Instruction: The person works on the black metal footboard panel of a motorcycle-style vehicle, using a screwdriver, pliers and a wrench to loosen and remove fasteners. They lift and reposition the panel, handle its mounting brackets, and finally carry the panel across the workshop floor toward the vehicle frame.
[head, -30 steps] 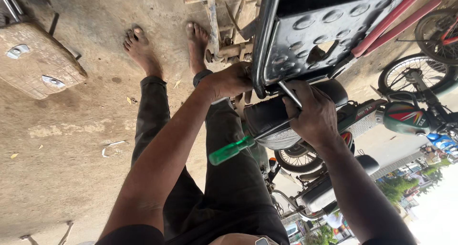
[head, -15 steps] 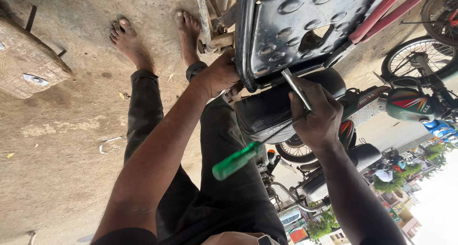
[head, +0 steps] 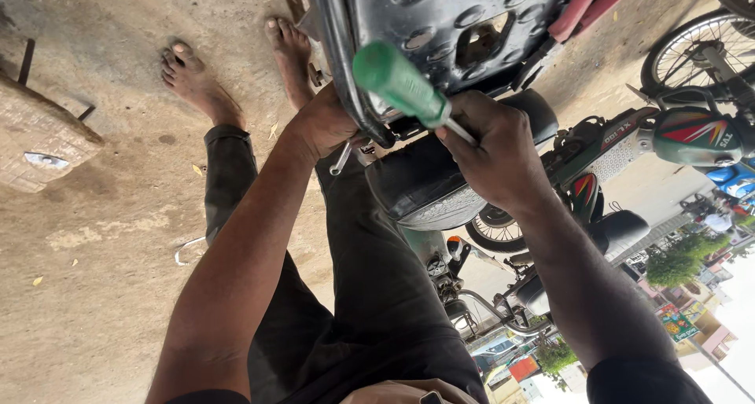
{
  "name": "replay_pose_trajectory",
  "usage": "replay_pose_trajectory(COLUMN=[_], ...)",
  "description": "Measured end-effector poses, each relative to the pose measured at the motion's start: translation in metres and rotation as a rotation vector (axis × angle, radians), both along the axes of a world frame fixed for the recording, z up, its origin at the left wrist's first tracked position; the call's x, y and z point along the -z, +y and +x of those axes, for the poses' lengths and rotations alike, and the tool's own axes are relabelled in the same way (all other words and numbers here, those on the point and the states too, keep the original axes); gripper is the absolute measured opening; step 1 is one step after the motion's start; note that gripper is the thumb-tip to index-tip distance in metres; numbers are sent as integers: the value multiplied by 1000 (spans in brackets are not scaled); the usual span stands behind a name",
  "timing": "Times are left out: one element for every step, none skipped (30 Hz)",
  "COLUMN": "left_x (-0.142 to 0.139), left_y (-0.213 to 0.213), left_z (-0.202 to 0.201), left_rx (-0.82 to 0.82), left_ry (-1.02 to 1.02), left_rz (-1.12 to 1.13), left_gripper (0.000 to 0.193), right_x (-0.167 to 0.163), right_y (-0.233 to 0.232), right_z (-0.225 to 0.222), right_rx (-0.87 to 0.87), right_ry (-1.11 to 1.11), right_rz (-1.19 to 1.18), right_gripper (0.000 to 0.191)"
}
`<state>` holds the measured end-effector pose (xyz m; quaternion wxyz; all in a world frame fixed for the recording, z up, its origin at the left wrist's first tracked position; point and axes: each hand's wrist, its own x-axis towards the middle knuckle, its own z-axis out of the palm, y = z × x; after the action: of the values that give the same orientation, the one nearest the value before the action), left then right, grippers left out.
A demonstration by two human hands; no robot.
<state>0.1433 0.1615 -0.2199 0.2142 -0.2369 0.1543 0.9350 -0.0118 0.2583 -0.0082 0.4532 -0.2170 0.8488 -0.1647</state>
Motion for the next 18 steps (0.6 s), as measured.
replay_pose_trajectory(left_x=[0,1,3,6,10,14,18,23,28,31,34,36,36,35,35,34,31,28], left_y=[2,4,5,7,9,11,14,15,16,18,21,22,20,21,18,13,8,3], left_z=[1,3,5,6,6,7,9,11,15,18,19,22,27,29,30,31,33,32], left_rx=[8,14,19,25,32,38,65,92,121,185,253,280,309,196,79,59,31,5], left_ry=[-20,-44,-71,-60,-47,-32,-46,-60,-70,-60,-36,-33,-28,-70,-117,-125,-137,-147], left_rz=[-5,-12,-21,-59,-97,-135,-122,-110,-99,-163,-217,-282,-348,-260,-178,-174,-177,-172], left_gripper=[31,27,24,22,20,18,15,13,11,9,9,9,11,5,5,6,7,8], right_x=[0,1,1,1,1,2,2,2,3,3,2,1,0,-2,-2,-4,-5,-5], right_y=[0,-1,-3,-4,-6,-8,-8,-8,-8,-6,-4,-1,0,1,1,-1,-3,-5], right_z=[0,1,2,4,5,6,5,4,3,0,-5,-6,-7,-5,-3,2,9,16], right_rx=[44,85,86,88,92,136,179,222,280,341,413,371,332,216,84,-36,-150,-191], right_ry=[-8,-22,-14,-7,1,-18,-37,-55,-132,-196,-248,-249,-253,-158,-65,-7,47,-21], right_rz=[84,165,154,144,134,132,131,129,165,205,254,220,187,79,-31,58,158,252], right_gripper=[14,11,11,12,12,11,11,13,12,11,11,12,12,10,9,20,34,27])
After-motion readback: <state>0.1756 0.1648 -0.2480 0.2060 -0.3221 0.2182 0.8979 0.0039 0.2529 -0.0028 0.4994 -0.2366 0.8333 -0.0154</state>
